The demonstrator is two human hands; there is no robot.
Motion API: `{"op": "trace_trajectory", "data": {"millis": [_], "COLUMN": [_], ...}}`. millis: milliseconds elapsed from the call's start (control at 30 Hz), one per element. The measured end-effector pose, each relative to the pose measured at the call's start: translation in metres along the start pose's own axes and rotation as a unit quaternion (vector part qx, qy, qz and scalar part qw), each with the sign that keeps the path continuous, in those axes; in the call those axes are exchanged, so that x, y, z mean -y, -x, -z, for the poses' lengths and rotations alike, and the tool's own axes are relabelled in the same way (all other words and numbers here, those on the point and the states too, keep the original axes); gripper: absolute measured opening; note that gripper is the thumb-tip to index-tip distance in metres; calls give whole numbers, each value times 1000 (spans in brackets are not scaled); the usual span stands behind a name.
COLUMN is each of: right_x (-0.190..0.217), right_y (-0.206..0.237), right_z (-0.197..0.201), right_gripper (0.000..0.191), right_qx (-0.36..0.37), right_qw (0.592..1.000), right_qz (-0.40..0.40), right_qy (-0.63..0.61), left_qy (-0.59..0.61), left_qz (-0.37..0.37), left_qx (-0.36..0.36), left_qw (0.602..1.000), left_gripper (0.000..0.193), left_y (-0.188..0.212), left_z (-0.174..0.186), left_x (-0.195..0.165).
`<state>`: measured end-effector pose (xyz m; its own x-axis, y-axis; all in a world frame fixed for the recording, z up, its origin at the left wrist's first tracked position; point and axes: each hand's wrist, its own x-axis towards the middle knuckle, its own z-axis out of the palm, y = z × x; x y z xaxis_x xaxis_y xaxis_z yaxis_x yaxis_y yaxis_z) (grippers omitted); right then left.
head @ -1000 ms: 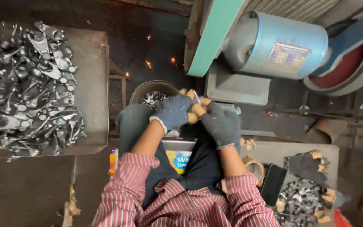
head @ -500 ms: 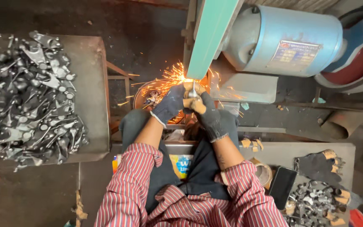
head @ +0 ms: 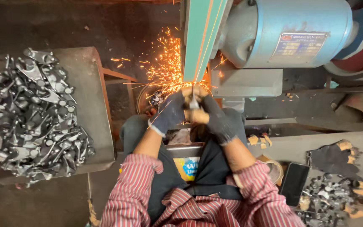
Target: The person sits at a bench grinder and grinds small metal workpieces one at a time, holding each piece against the spinning abrasive wheel with both gloved hands while sparks fly, then places the finished piece into a pile and picks up the next piece from a tray of raw parts.
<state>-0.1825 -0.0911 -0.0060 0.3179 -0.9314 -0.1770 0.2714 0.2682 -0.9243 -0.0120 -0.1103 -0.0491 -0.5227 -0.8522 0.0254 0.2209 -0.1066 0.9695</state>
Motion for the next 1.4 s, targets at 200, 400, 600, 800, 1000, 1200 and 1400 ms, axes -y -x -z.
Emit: {"op": "trace_trajectory", "data": {"millis": [200, 400, 600, 800, 1000, 1200, 1400], "right_x": [34, 24, 41, -3, -38, -40, -19], "right_y": [52, 72, 63, -6, -26, -23, 1], "right_z": [-26, -5, 26, 1, 9, 15, 18], "right_gripper": [65, 46, 46, 35, 29, 39, 41], "right_qx": [-103, 51, 54, 72, -74, -25, -12], "right_qw": [835, 994, 849, 993, 996, 998, 999], "right_qz": [-94, -95, 46, 34, -39, -37, 5], "right_qy": [532, 16, 523, -83, -43, -52, 39], "left_qy": [-569, -226, -191, 284, 77, 200, -242], "left_qz": [-119, -61, 46, 67, 107, 114, 40], "left_qx": [-138, -114, -18, -97, -147, -117, -78], "left_qw": [801, 966, 980, 952, 980, 966, 966], "left_gripper": [75, 79, 45, 27, 22, 22, 35], "left_y": [43, 56, 38, -16, -20, -15, -17], "left_z": [-38, -69, -52, -18, 11, 3, -6], "left_x": [-47, -66, -91, -4, 82, 77, -3]}}
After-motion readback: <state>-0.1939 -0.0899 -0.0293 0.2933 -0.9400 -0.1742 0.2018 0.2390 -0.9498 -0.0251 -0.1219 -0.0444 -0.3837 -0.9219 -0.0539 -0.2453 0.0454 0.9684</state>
